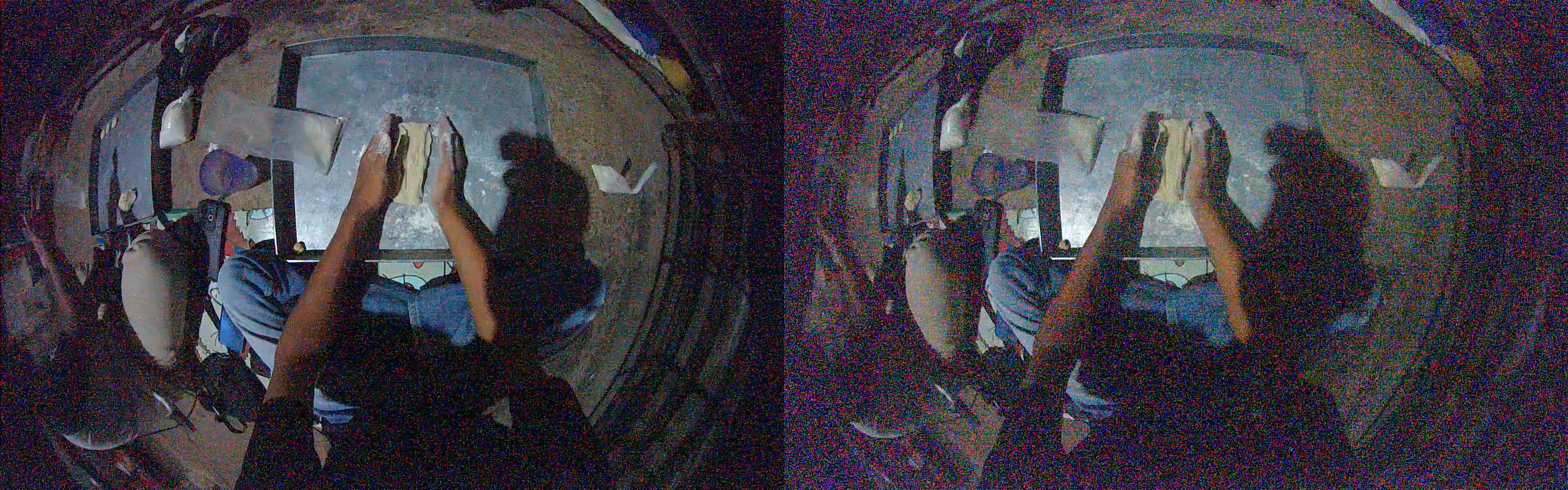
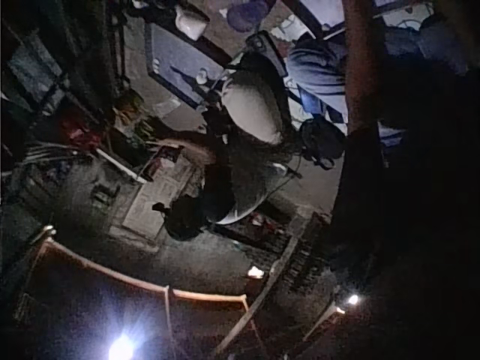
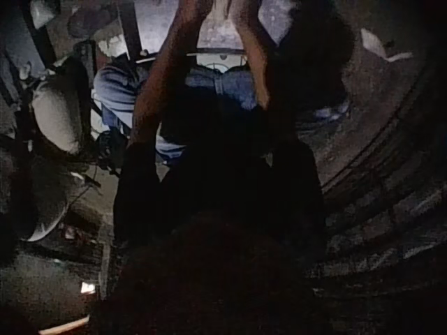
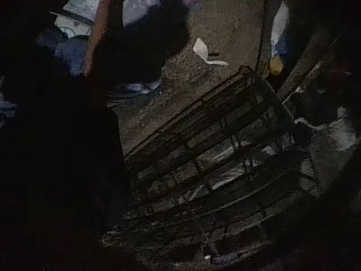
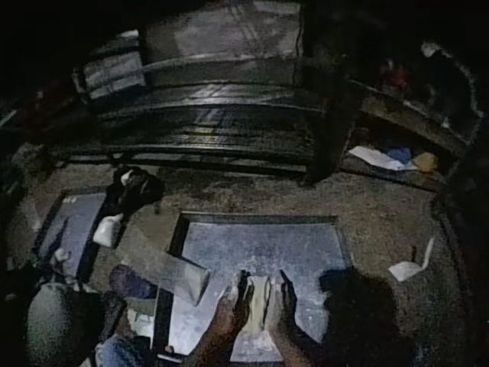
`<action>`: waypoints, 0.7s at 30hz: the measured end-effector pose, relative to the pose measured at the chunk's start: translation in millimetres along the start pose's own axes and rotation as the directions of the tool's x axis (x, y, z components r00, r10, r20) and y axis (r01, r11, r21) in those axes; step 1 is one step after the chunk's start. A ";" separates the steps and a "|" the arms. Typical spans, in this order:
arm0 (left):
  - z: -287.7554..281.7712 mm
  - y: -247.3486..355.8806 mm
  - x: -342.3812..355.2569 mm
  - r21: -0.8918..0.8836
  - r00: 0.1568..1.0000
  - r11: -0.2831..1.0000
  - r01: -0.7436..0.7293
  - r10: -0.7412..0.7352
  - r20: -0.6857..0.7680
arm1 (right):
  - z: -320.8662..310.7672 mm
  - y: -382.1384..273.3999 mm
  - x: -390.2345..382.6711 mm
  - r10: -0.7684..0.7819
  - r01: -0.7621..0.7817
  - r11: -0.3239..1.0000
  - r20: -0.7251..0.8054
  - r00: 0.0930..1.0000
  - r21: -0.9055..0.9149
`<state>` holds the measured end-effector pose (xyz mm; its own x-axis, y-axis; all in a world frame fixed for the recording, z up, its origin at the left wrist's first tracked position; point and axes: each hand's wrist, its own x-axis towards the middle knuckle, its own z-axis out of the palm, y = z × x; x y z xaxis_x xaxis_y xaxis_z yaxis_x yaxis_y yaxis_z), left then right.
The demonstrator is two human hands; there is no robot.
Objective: The person kneads a piece of dough on a metal tray by hand, repeatedly folding, pressing, and rolling it against the floured surface.
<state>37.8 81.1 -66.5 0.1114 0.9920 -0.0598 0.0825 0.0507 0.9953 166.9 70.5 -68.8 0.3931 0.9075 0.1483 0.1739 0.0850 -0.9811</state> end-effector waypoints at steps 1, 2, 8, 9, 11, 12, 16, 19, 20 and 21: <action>-0.4 -2.3 0.6 0.020 1.000 1.000 -0.012 0.012 0.000 | 2.8 -1.6 -2.5 0.004 -0.004 1.000 0.032 0.999 0.002; 2.6 -4.7 -0.9 0.007 0.997 0.997 -0.081 0.081 0.006 | 6.8 -3.0 -5.6 0.008 -0.008 1.000 0.065 0.998 0.004; 8.3 -0.4 1.7 0.358 0.979 0.911 -0.204 0.183 0.092 | 23.4 -13.9 -11.1 0.143 -0.168 0.959 0.119 0.982 0.230; 13.1 -6.4 6.5 0.212 0.981 0.961 -0.178 0.156 0.116 | 18.5 -16.1 -12.0 0.124 -0.144 0.971 0.115 0.986 0.192; 13.8 -19.2 12.0 0.006 0.989 0.997 -0.075 0.074 0.127 | 19.3 -16.1 -7.7 0.085 -0.104 0.987 0.150 0.985 0.125; 16.1 -17.9 12.7 -0.060 0.990 0.998 -0.011 0.019 0.138 | 16.8 -21.1 -6.7 0.054 -0.060 0.998 0.164 0.985 0.028; 11.1 18.5 -1.3 -0.188 0.987 0.972 0.142 -0.126 0.096 | 25.8 -7.7 -6.1 0.032 -0.021 0.999 0.218 0.975 -0.050; 18.9 -2.5 2.0 -0.292 0.990 0.948 0.129 -0.104 0.097 | 22.0 -14.0 -4.7 -0.007 0.102 0.950 0.306 0.952 -0.294; 19.4 -9.3 1.5 -0.304 0.990 0.944 0.131 -0.108 0.091 | 25.7 -13.6 -5.5 -0.030 0.149 0.935 0.345 0.938 -0.323; 20.9 -7.0 2.3 -0.304 0.989 0.943 0.138 -0.115 0.092 | 26.2 -13.0 -5.5 -0.051 0.196 0.914 0.378 0.924 -0.356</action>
<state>58.2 80.7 -75.1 0.1923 0.9646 -0.1803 -0.2082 0.2196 0.9531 138.8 75.2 -60.1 0.0134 0.9900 0.1401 0.5578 0.1089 -0.8228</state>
